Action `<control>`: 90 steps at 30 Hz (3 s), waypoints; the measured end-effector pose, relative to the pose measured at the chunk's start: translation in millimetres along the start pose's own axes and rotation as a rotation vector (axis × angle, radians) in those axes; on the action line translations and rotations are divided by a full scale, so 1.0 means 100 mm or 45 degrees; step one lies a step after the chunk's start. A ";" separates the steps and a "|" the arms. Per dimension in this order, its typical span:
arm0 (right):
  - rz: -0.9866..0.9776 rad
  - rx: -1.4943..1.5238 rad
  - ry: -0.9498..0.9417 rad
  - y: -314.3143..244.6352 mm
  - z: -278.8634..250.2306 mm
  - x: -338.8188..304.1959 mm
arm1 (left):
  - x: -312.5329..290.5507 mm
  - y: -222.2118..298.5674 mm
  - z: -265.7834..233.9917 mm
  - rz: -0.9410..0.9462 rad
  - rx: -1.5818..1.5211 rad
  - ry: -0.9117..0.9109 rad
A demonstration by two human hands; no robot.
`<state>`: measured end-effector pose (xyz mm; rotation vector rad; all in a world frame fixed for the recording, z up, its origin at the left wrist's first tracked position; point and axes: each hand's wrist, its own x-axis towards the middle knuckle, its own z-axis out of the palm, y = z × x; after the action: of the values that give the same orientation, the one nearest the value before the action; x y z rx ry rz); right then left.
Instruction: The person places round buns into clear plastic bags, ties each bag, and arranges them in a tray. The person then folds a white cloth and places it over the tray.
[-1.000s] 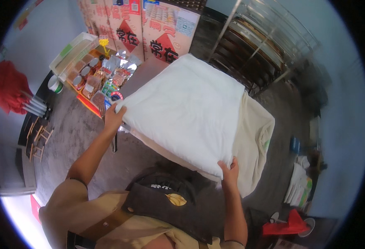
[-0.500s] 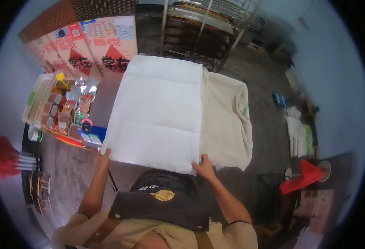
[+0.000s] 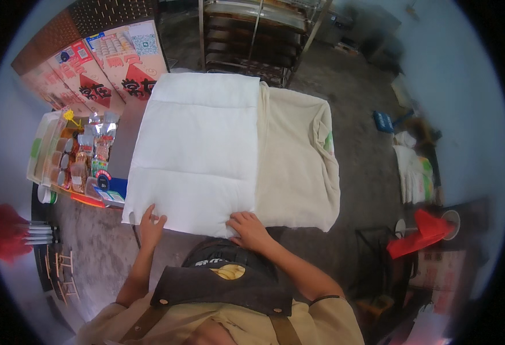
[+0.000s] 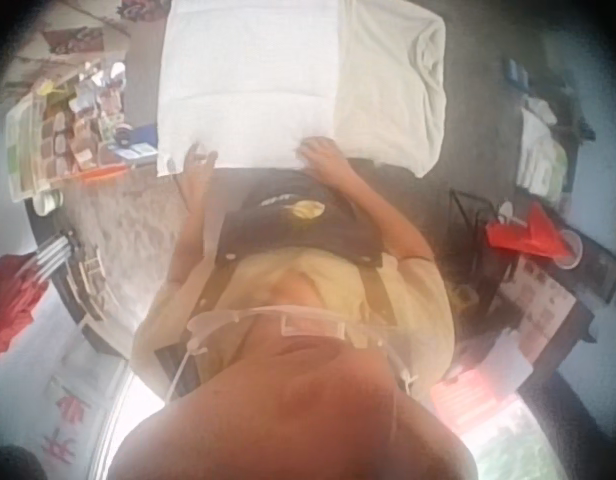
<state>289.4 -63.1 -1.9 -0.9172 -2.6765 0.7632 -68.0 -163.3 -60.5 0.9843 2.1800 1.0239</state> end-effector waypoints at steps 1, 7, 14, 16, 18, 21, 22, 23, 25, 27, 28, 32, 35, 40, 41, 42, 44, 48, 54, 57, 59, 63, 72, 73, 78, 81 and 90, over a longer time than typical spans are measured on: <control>0.029 0.110 -0.053 0.05 -0.07 0.00 | 0.02 0.00 0.06 -0.029 0.100 0.040; 0.206 0.629 0.051 1.01 -0.73 -0.35 | 0.07 0.24 0.19 -0.205 0.417 0.120; 0.712 -0.435 0.689 3.22 -1.82 -0.73 | -0.15 1.74 0.81 0.055 0.751 0.362; 0.937 -0.106 0.433 3.55 -1.89 -0.81 | -0.12 2.03 1.13 0.230 0.725 0.296; 0.822 -0.109 0.536 3.75 -1.81 -0.88 | -0.01 2.14 1.51 0.348 0.713 0.189; 0.830 0.211 0.799 4.00 -1.59 -1.03 | 0.19 2.05 1.95 0.282 0.617 -0.095; 0.860 0.340 0.951 4.10 -1.52 -1.09 | 0.22 1.98 2.05 0.349 0.653 -0.059; 0.895 0.472 1.107 4.18 -1.45 -1.18 | 0.21 1.91 2.12 0.401 0.691 -0.026; 1.002 0.818 1.301 4.33 -1.35 -1.38 | 0.18 1.82 2.19 0.448 0.732 0.033; 1.259 1.234 1.342 4.40 -1.23 -1.64 | 0.08 1.81 2.22 0.384 0.750 0.075; 1.219 1.327 1.265 4.42 -1.18 -1.74 | 0.01 1.84 2.25 0.477 0.782 0.175; 1.220 1.302 1.102 4.47 -1.04 -1.80 | -0.33 2.10 2.50 0.637 0.820 0.357; 1.078 0.807 1.312 4.69 -1.17 -1.42 | -0.59 2.30 2.78 0.738 0.733 0.167; 1.059 0.818 0.949 4.95 -1.77 -0.70 | -0.68 2.43 3.27 0.717 0.578 -0.227; 1.152 0.910 0.827 4.93 -1.87 -0.56 | -0.68 2.42 3.36 0.674 0.564 -0.250; 1.131 0.951 0.851 4.89 -1.97 -0.43 | -0.68 2.40 3.42 0.622 0.549 -0.276; 1.132 1.121 0.917 4.81 -2.19 -0.17 | -0.68 2.35 3.50 0.622 0.559 -0.286; 0.858 1.758 0.651 4.63 -2.62 0.01 | -0.72 2.23 3.54 0.680 0.627 -0.264; 0.492 1.893 1.240 4.98 -2.79 -0.38 | -0.74 2.20 3.55 0.646 0.690 -0.282; 0.862 1.568 1.104 5.35 -2.37 -0.70 | -0.74 2.22 3.56 0.598 0.715 -0.273; 1.278 1.233 0.648 5.62 -2.08 -0.80 | -0.73 2.24 3.56 0.591 0.732 -0.276; 1.349 1.231 1.012 5.92 -1.85 -0.71 | -0.71 2.25 3.56 0.609 0.733 -0.291; 0.297 -0.054 0.690 4.81 -1.80 -0.15 | -1.02 2.21 3.45 0.774 0.681 -0.602; 0.331 -0.179 0.535 4.69 -1.81 -0.18 | -1.05 2.20 3.44 0.774 0.690 -0.619; 0.302 -0.399 0.242 4.53 -1.83 -0.06 | -1.03 2.18 3.46 0.794 0.617 -0.544; 0.413 -0.620 -0.118 4.49 -1.56 0.10 | -1.02 2.18 3.47 0.797 0.591 -0.515; 0.932 0.219 0.305 4.49 -1.31 0.71 | -1.01 2.21 3.47 0.775 0.567 -0.489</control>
<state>509.5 335.7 -129.6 -1.8310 -2.0068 0.9161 322.6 0.8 -64.3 1.9514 1.8452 0.5080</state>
